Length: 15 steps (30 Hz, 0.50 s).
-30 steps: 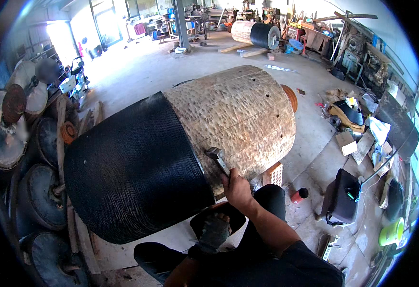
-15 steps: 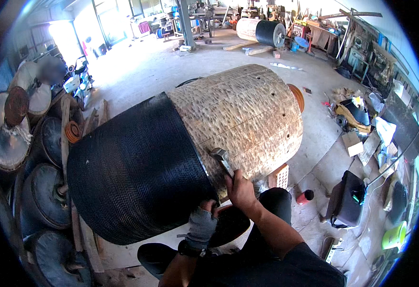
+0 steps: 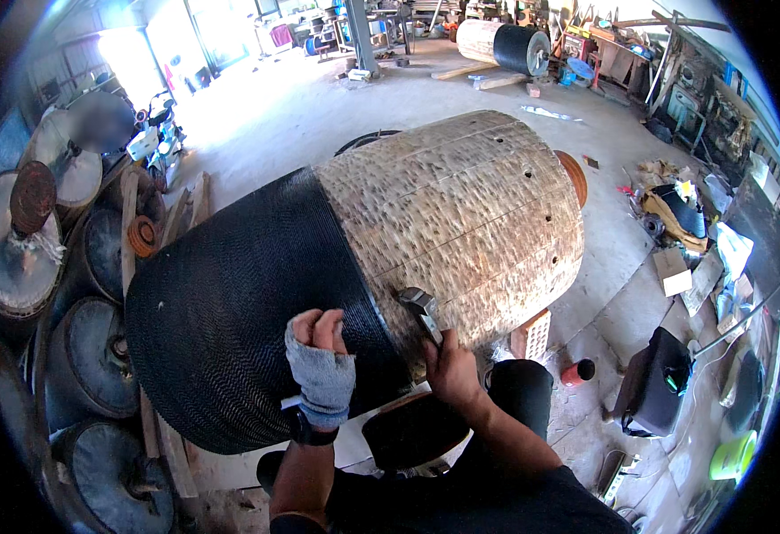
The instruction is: The person attaches a dark flexible mesh material to a large woven wooden structure using a hammer and small fasteners, repeatedly striking the edge of the mesh to secure it around the circumference.
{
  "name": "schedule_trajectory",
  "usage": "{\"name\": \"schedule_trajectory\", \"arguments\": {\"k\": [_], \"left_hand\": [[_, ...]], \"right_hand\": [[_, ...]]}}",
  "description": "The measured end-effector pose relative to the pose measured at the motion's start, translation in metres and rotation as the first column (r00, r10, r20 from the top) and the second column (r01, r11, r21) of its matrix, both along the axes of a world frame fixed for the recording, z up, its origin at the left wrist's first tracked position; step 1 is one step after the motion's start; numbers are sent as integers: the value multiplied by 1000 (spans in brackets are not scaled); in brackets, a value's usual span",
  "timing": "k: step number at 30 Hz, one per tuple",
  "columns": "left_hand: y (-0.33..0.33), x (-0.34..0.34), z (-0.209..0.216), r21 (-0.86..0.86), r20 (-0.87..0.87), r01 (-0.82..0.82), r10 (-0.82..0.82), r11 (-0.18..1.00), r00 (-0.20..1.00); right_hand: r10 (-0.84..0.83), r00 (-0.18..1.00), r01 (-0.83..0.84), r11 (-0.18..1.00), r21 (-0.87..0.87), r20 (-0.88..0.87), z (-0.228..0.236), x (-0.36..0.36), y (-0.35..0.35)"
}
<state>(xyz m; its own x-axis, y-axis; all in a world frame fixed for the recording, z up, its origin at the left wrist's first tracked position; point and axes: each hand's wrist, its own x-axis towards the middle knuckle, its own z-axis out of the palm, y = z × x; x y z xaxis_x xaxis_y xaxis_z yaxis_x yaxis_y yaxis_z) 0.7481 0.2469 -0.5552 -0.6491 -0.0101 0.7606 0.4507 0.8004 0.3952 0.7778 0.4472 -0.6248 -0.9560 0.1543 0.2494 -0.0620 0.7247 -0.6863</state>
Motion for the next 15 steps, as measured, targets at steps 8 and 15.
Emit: {"name": "schedule_trajectory", "arguments": {"k": [8,15], "left_hand": [[11,-49,12,72,-30,157,-155,985,987],[17,-57,15,109,104,177,-188,978,977]], "right_hand": [[29,1000,-29,999,-26,0,3,-1,2],[107,994,-105,987,-124,9,18,9,12]]}}
